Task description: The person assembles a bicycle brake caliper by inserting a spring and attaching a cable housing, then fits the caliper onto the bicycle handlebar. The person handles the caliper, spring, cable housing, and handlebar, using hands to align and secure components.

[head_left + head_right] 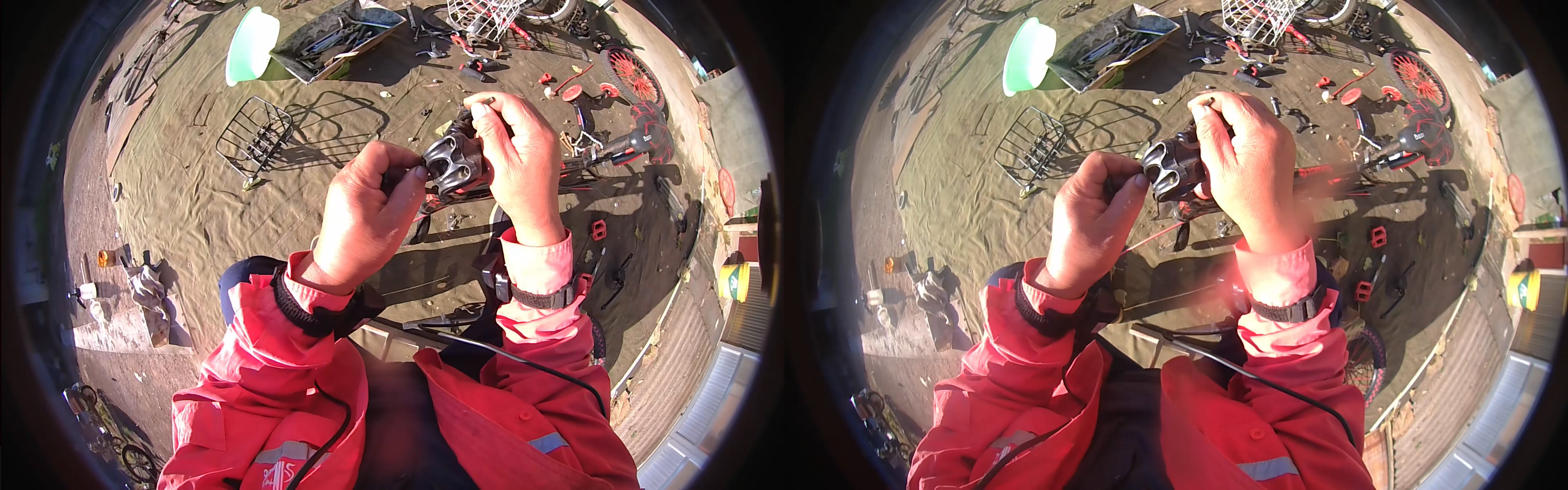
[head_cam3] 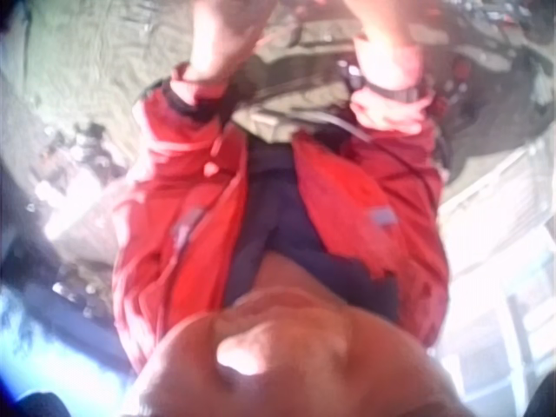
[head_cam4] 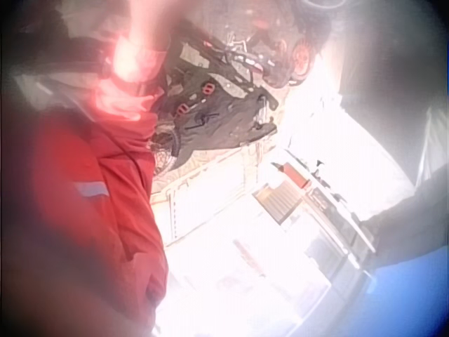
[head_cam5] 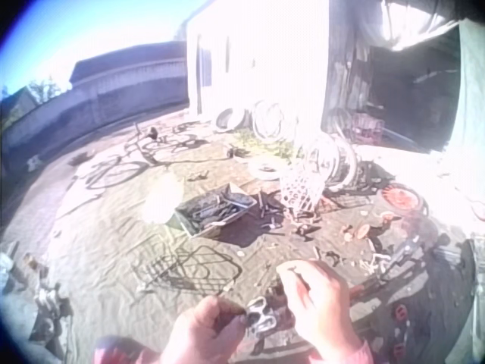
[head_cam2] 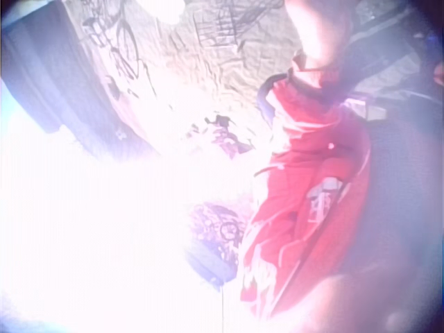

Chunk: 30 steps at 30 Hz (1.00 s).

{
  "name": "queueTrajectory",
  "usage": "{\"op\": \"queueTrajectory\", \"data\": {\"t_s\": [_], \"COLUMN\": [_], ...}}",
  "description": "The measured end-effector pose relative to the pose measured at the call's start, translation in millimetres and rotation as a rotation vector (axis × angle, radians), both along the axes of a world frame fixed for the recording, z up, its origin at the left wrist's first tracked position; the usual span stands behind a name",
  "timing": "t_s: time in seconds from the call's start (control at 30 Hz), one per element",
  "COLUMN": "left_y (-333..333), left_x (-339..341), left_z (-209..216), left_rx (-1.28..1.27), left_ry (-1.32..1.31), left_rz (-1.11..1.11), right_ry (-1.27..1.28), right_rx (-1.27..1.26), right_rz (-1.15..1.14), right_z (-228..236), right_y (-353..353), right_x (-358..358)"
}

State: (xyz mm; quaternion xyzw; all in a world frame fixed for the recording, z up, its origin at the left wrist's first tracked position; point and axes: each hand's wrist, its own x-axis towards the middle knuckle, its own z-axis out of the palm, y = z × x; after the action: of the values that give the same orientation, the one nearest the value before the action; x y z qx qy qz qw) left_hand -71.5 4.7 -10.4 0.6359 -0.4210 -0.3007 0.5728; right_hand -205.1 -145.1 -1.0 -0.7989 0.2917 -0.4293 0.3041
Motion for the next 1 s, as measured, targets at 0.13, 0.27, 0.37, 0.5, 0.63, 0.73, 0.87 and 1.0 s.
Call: {"op": "queueTrajectory", "data": {"t_s": [0.13,0.27,0.37,0.5,0.63,0.73,0.87,1.0], "left_y": [2.0,-3.4,-1.6,0.1,-2.4,-3.7,-4.5,-5.1], "left_x": [2.7,7.0,5.6,3.7,5.1,8.5,8.7,6.7], "left_z": [-2.2,-7.6,-8.1,-5.2,-3.9,-3.7,-3.8,-3.1], "left_rx": [0.004,-0.118,-0.055,-0.036,-0.062,-0.134,-0.161,-0.154], "left_ry": [-0.064,-0.07,-0.016,-0.103,-0.211,-0.46,-0.491,-0.481], "left_rz": [-0.016,-0.022,-0.018,-0.003,0.012,0.033,0.046,0.057], "right_ry": [0.007,-0.008,-0.006,-0.011,-0.001,-0.005,-0.022,-0.028], "right_rx": [-0.042,-0.055,-0.002,-0.046,-0.069,-0.037,-0.047,-0.061], "right_rz": [0.003,0.008,0.001,0.001,0.005,-0.003,0.0,0.001], "right_z": [-1.9,-2.0,-1.6,-2.4,-3.0,-2.8,-2.7,-3.1], "right_y": [-2.2,-1.8,-1.6,-2.9,-3.4,-3.0,-4.2,-4.5], "right_x": [-0.3,-0.5,-1.3,-0.2,0.2,0.2,1.7,2.0]}}
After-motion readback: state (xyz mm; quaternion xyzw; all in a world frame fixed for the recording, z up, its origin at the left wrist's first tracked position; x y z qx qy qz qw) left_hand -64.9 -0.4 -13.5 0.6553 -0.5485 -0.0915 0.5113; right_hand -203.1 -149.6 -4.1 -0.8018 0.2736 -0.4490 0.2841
